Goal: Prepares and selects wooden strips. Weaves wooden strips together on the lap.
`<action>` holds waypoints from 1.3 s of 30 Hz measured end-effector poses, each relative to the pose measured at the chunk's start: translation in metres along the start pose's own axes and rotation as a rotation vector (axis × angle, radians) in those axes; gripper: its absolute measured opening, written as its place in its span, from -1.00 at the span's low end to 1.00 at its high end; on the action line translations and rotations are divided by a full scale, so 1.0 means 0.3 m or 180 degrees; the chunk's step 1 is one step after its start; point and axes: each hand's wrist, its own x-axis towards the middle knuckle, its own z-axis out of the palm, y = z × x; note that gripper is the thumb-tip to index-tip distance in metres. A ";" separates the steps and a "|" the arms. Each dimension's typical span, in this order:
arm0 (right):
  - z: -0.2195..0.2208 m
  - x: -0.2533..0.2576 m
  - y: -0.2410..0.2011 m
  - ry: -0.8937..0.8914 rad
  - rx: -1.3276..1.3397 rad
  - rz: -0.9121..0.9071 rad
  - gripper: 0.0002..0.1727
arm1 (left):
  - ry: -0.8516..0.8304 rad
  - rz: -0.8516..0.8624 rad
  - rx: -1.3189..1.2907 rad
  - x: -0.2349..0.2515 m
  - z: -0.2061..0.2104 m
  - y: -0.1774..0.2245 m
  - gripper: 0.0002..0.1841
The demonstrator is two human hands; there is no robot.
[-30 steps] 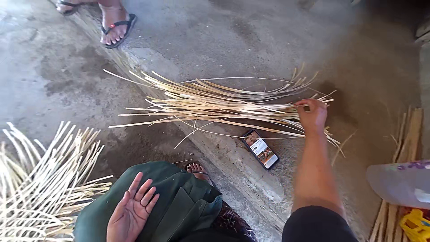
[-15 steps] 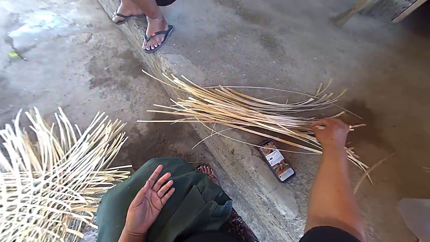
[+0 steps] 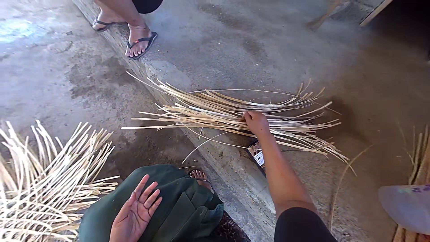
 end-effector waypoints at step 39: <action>-0.061 0.207 -0.012 -0.0009 0.0009 -0.0534 -0.72 | -0.0170 -0.0133 -0.0194 0.020 -0.020 0.014 -0.45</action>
